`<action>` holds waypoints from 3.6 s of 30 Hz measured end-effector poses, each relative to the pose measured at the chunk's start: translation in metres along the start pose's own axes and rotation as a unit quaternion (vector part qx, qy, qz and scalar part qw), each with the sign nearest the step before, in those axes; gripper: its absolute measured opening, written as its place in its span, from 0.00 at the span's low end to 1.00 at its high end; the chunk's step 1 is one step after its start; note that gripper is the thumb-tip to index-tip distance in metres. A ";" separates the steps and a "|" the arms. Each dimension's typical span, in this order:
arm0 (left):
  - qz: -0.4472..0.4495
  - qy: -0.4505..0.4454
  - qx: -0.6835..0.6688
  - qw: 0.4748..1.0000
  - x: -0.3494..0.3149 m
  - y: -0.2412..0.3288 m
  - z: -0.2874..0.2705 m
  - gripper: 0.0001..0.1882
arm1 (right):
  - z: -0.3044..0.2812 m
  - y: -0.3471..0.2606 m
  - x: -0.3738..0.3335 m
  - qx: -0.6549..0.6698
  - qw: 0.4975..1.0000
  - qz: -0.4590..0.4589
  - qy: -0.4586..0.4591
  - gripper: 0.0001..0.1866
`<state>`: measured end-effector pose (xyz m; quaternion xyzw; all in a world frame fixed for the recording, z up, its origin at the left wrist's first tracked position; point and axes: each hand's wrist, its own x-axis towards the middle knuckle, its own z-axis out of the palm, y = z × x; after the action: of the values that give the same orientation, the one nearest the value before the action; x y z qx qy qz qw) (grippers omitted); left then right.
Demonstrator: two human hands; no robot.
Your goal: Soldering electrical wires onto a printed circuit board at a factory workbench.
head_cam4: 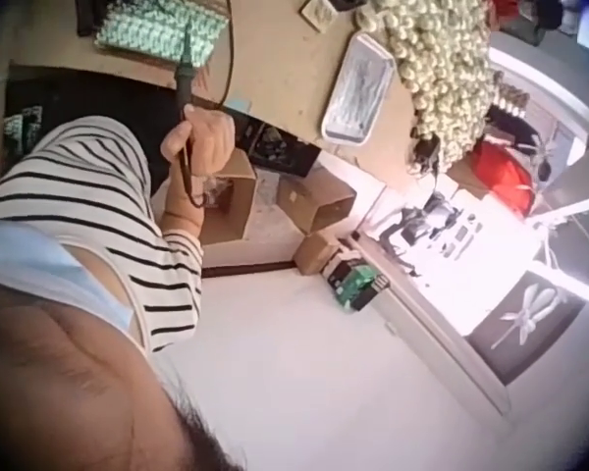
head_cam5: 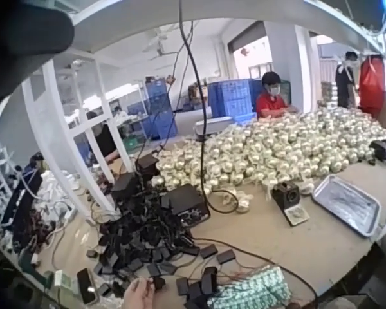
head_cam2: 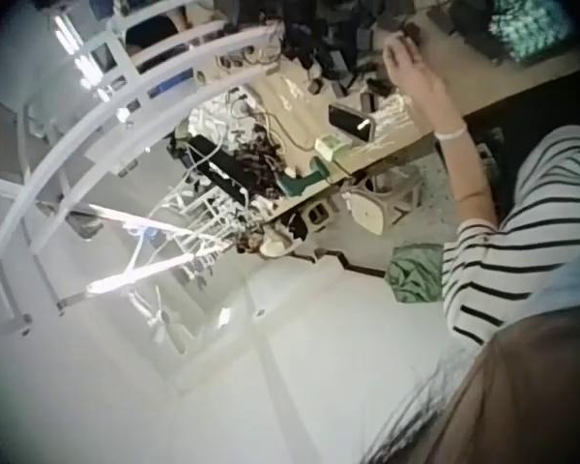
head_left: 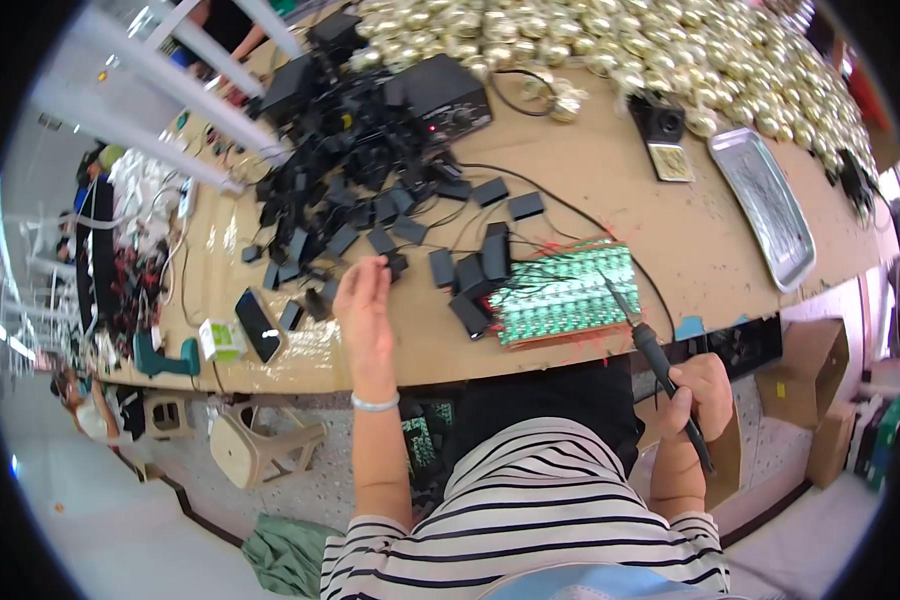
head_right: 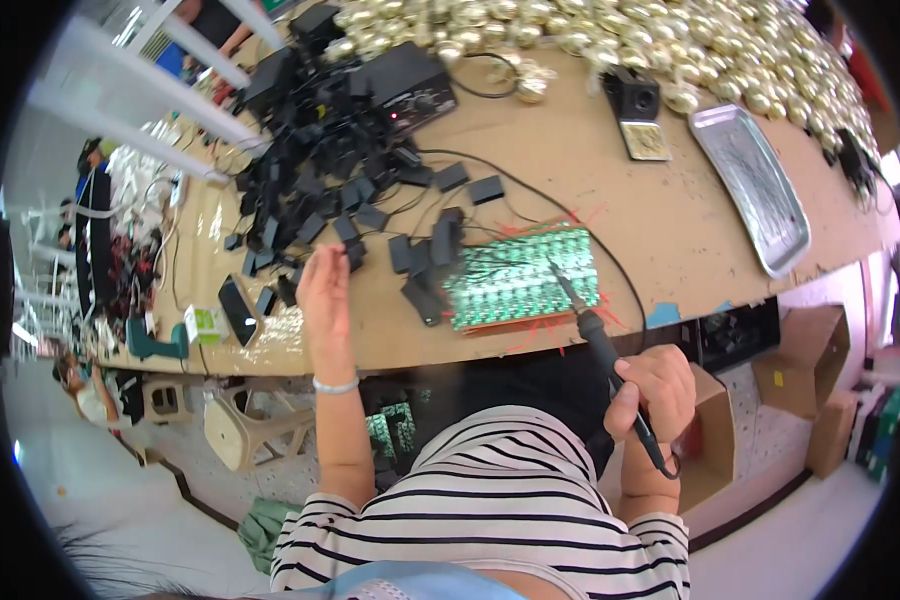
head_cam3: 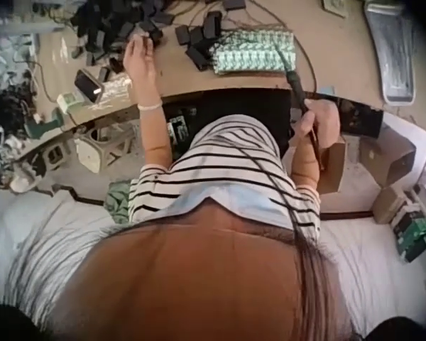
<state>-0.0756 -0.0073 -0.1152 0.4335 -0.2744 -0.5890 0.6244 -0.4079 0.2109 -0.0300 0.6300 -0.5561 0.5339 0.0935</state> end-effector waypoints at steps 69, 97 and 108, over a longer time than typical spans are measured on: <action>0.373 -0.443 0.607 0.544 -0.057 -0.025 0.196 0.07 | 0.011 0.057 0.012 0.011 0.983 -0.124 -0.137 0.08; 0.309 -0.442 0.635 0.554 -0.064 -0.010 0.203 0.06 | -0.022 0.046 0.000 0.025 0.998 0.031 -0.051 0.07; 0.075 -0.480 0.625 0.612 0.028 -0.042 0.234 0.16 | -0.023 0.043 0.001 -0.019 0.999 0.046 0.021 0.07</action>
<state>-0.2918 -0.0828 -0.0459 0.3522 -0.8676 -0.3501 0.0237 -0.4552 0.2110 -0.0404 0.5905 -0.5926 0.5399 0.0923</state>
